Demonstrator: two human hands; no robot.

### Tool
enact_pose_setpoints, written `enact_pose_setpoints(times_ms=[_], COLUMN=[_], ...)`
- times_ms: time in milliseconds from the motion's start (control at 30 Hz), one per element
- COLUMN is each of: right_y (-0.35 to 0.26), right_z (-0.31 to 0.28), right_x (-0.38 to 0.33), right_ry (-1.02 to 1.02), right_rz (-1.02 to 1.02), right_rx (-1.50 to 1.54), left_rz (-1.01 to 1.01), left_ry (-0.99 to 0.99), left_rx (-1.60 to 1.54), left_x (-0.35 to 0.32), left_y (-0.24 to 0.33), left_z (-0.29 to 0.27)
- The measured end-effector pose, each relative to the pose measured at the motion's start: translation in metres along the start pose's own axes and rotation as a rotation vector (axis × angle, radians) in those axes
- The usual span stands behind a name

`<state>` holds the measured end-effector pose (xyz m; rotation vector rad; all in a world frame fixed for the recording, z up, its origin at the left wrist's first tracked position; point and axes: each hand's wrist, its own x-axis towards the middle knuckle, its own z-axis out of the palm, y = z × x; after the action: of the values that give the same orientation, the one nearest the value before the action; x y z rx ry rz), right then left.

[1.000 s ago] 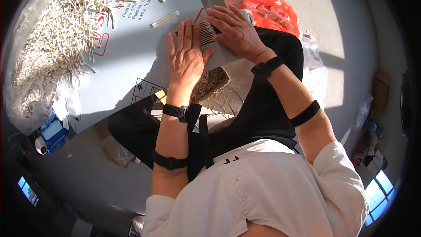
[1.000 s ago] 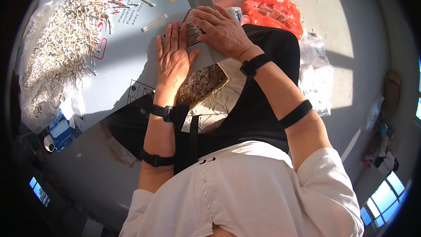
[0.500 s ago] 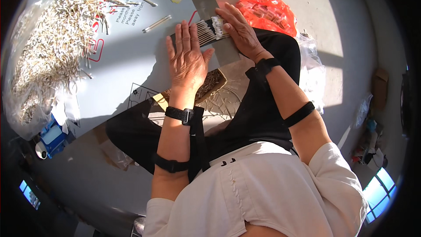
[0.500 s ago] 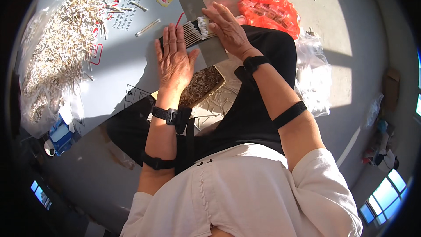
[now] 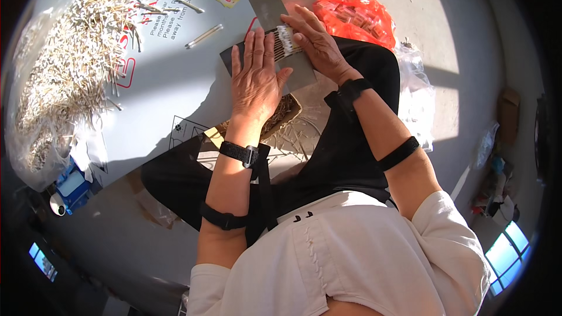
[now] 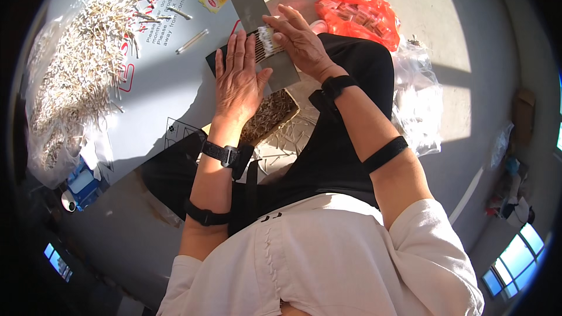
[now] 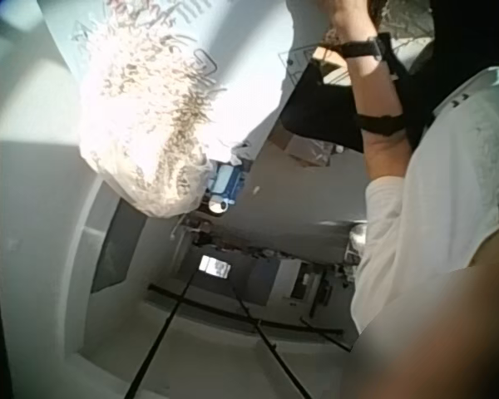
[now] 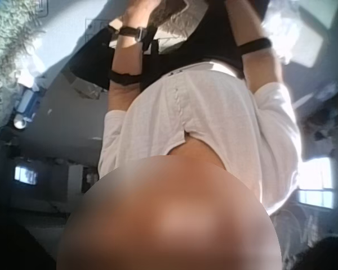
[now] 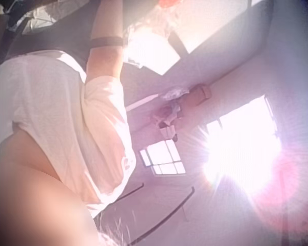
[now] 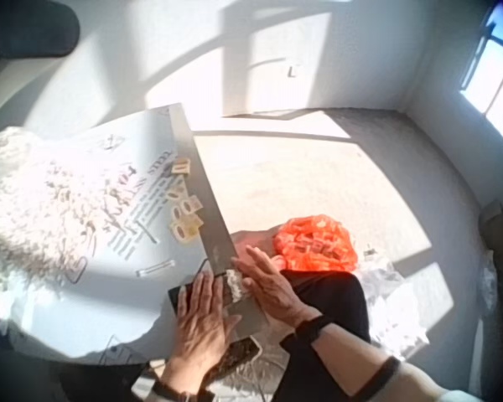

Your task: Sorting and bundling wooden sticks into groups and securing them with labels or sleeves.

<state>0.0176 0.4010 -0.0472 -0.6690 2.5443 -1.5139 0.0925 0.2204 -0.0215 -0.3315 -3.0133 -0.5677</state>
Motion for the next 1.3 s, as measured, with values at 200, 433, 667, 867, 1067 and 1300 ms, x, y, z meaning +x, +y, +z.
enact_pose_setpoints(times_ms=[200,433,667,867,1067,1300], right_y=[0.001,0.005,-0.005,-0.004,-0.010,-0.013], right_z=[0.000,0.008,0.018,0.017,0.021,0.017], right_x=[0.000,0.005,0.010,0.010,0.011,0.009], right_ry=[0.036,0.489,0.439,0.416,0.420,0.374], right_rz=[-0.036,0.278,0.339,0.333,0.306,0.334], right_rx=[-0.052,0.689,0.868,0.853,0.904,0.780], left_rz=[0.061,-0.260,-0.354,-0.339,-0.313,-0.268], left_ry=[0.007,0.499,0.545,0.589,0.586,0.570], left_rx=[-0.004,-0.759,-1.159,-1.235,-1.274,-1.498], left_x=[0.009,0.027,0.040,0.055,0.070,0.064], left_y=[0.000,0.001,0.012,0.023,0.039,0.018], left_z=[0.000,0.008,0.017,0.019,0.030,0.022])
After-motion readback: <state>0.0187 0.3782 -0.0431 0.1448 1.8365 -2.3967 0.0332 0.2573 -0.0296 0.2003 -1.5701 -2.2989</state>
